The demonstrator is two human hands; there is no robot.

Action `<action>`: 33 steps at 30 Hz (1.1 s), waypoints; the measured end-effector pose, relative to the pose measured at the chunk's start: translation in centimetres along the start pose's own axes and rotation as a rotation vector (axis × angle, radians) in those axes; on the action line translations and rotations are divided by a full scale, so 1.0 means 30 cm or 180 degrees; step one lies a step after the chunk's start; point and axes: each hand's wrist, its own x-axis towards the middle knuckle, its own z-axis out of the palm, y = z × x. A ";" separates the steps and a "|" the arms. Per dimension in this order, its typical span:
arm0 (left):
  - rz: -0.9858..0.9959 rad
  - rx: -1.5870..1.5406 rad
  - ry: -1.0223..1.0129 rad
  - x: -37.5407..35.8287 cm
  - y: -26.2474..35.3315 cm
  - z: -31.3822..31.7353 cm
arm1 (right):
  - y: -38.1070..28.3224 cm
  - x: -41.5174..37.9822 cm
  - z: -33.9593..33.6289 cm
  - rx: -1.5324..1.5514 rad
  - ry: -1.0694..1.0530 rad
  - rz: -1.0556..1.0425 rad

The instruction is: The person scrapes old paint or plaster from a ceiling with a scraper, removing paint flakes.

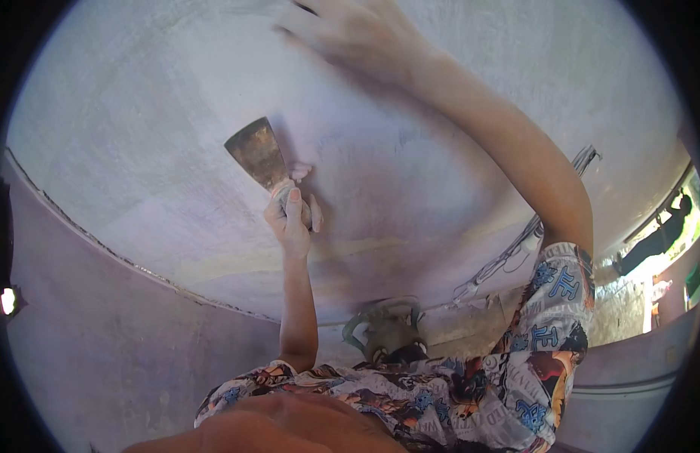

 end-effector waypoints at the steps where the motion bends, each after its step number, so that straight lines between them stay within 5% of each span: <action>1: -0.0038 0.0145 0.0066 -0.010 0.007 -0.003 | -0.038 -0.097 -0.038 0.0067 -0.0356 0.0259; 6: -0.0151 0.0460 0.0303 -0.086 0.084 0.007 | -0.259 -0.369 -0.199 0.0899 -0.1392 0.1737; 10: -0.0349 -0.0046 0.0005 -0.155 0.187 0.095 | -0.493 -0.356 -0.247 0.3365 -0.0677 0.4065; 16: -0.0217 0.1004 -0.0915 -0.131 0.149 0.173 | -0.637 -0.445 -0.227 0.4695 0.0220 0.4223; 21: -0.0254 0.1615 -0.1522 -0.033 0.236 0.279 | -0.579 -0.521 -0.226 0.5059 -0.0292 0.4319; 24: 0.0894 0.3018 -0.2184 0.084 0.315 0.332 | -0.534 -0.569 -0.270 0.4969 -0.0384 0.4398; 27: 0.1987 0.3928 -0.1234 0.289 0.393 0.295 | -0.513 -0.620 -0.316 0.4969 -0.0073 0.4594; 29: 0.2150 0.4227 0.0378 0.455 0.441 0.291 | -0.507 -0.670 -0.352 0.5071 0.0032 0.4751; 32: 0.2646 0.5128 0.1157 0.545 0.355 0.312 | -0.505 -0.739 -0.381 0.4886 0.0018 0.4764; 33: 0.2675 0.5143 0.0725 0.508 0.314 0.352 | -0.506 -0.761 -0.386 0.4854 0.0095 0.4836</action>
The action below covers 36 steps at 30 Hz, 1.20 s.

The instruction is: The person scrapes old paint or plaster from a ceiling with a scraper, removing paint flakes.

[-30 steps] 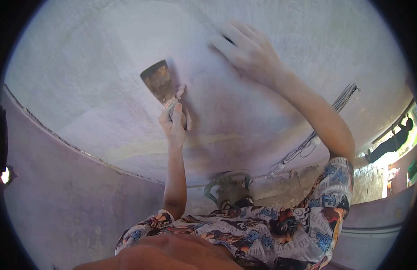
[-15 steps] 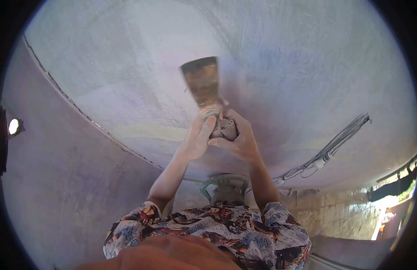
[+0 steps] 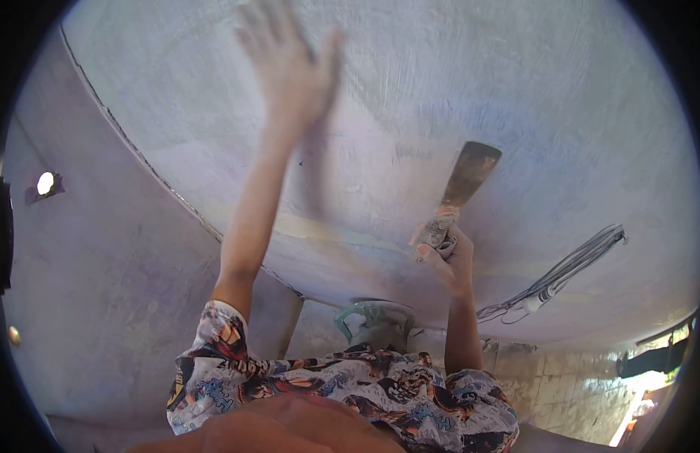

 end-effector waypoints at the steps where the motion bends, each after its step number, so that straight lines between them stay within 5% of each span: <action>1: 0.0267 -0.0151 -0.0223 -0.058 0.079 0.003 | 0.006 -0.005 -0.015 0.0038 0.0088 0.0004; 5: 0.2219 -0.1124 -0.1740 -0.405 0.258 0.003 | -0.013 -0.052 -0.060 0.0179 0.0215 0.0051; 7: 0.0960 -0.2719 -0.2326 -0.492 0.294 -0.070 | -0.026 -0.084 -0.079 0.0440 0.0319 0.0113; 8: 0.0969 -0.2735 -0.2349 -0.549 0.320 -0.102 | -0.024 -0.104 -0.091 0.0449 0.0345 0.0121; 10: -0.1007 -0.4269 -0.3033 -0.652 0.372 -0.163 | -0.024 -0.126 -0.104 0.0491 0.0413 0.0329; 13: -0.1614 -0.4883 -0.3216 -0.759 0.482 -0.245 | 0.008 -0.125 -0.047 0.0439 0.0395 0.0200; 15: -0.2586 -0.4440 -0.3335 -0.853 0.505 -0.259 | 0.026 -0.129 0.000 0.0175 0.0393 0.0191; 21: -0.3348 -0.4413 -0.2698 -0.974 0.522 -0.289 | 0.094 -0.143 0.064 -0.0274 0.0298 0.0182; 25: -0.3754 -0.4338 -0.3258 -0.972 0.471 -0.341 | 0.083 -0.142 0.080 -0.0557 0.0054 0.0306; 27: -0.3586 -0.3902 -0.4104 -0.950 0.428 -0.380 | 0.077 -0.135 0.093 -0.0300 0.0190 0.0234; 29: -0.3129 -0.3716 -0.3677 -1.039 0.369 -0.399 | 0.053 -0.127 0.083 -0.0049 0.0323 0.0150; 31: -0.2682 -0.3507 -0.3266 -1.037 0.300 -0.423 | 0.012 -0.122 0.054 0.0782 0.0243 0.0830; 33: -0.1609 -0.2272 -0.3440 -0.934 0.225 -0.445 | 0.012 -0.108 0.045 0.0354 0.0087 0.0638; 34: -0.1609 -0.2262 -0.3448 -0.853 0.197 -0.447 | 0.013 -0.100 0.046 -0.0076 -0.0062 0.0447; 36: 0.0076 -0.1547 -0.2954 -0.664 0.161 -0.434 | -0.007 -0.083 0.059 0.0304 -0.0135 0.0639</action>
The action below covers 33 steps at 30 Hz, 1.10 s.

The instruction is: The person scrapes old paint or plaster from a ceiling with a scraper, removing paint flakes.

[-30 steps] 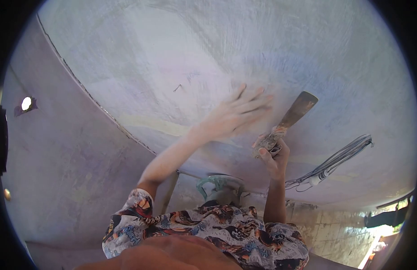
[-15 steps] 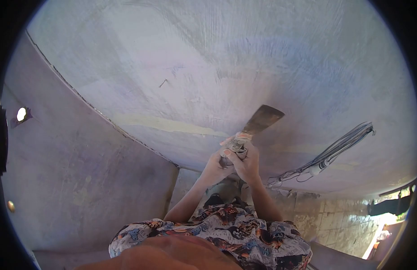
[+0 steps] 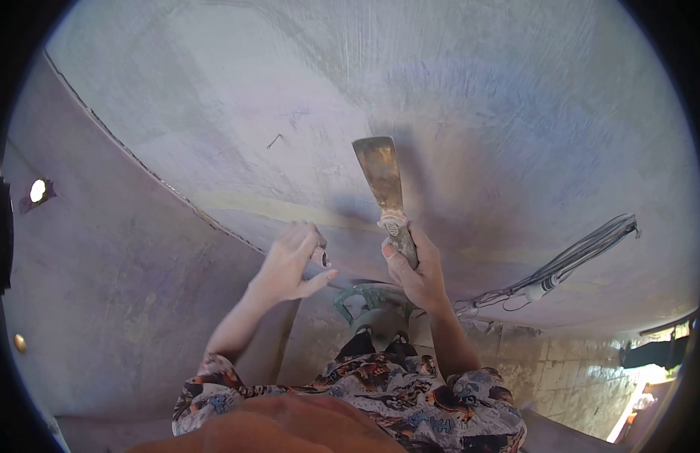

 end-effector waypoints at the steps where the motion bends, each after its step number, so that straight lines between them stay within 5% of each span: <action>1: -0.0003 0.0000 -0.0017 0.045 -0.001 -0.045 | -0.014 0.007 0.013 0.0364 -0.0098 0.0181; 4: 0.0848 0.0494 0.0002 0.182 -0.017 -0.126 | -0.055 0.032 0.048 0.0650 -0.0109 0.0287; 6: 0.1962 0.1155 0.0592 0.300 -0.010 -0.117 | -0.051 0.039 0.054 0.0602 -0.0137 0.0179; 12: 0.3272 0.1095 0.0667 0.508 -0.005 -0.061 | -0.122 0.058 0.113 0.0292 0.0214 0.0141; 28: 0.3710 0.0135 0.0795 0.631 -0.049 0.003 | -0.143 0.050 0.138 -0.1058 0.0759 -0.0119; 33: 0.3773 0.0008 0.0611 0.631 -0.063 -0.013 | -0.161 0.050 0.161 -0.0653 0.0706 0.0155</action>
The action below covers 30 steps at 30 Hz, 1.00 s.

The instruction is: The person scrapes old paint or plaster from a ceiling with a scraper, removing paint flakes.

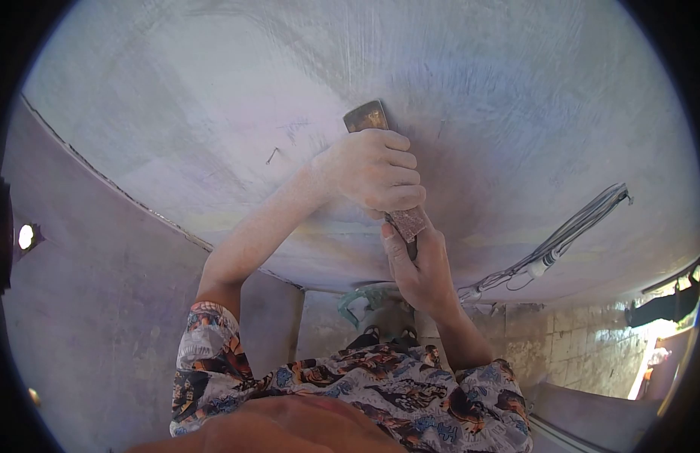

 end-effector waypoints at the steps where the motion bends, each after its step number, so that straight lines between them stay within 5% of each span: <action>1: -0.0005 0.0008 0.0000 0.000 0.001 0.000 | 0.000 -0.001 -0.004 0.0106 -0.0056 0.0108; 19: -0.0082 0.0010 0.0211 0.002 0.002 0.011 | 0.057 -0.003 0.001 -0.0127 0.0083 -0.0469; 21: -0.0063 0.0047 0.0689 0.004 0.001 0.032 | 0.036 -0.010 0.010 -0.0284 0.0122 -0.0543; 30: -0.0042 0.0258 0.0977 0.008 -0.011 0.061 | 0.029 -0.005 0.016 -0.0257 0.0256 -0.0333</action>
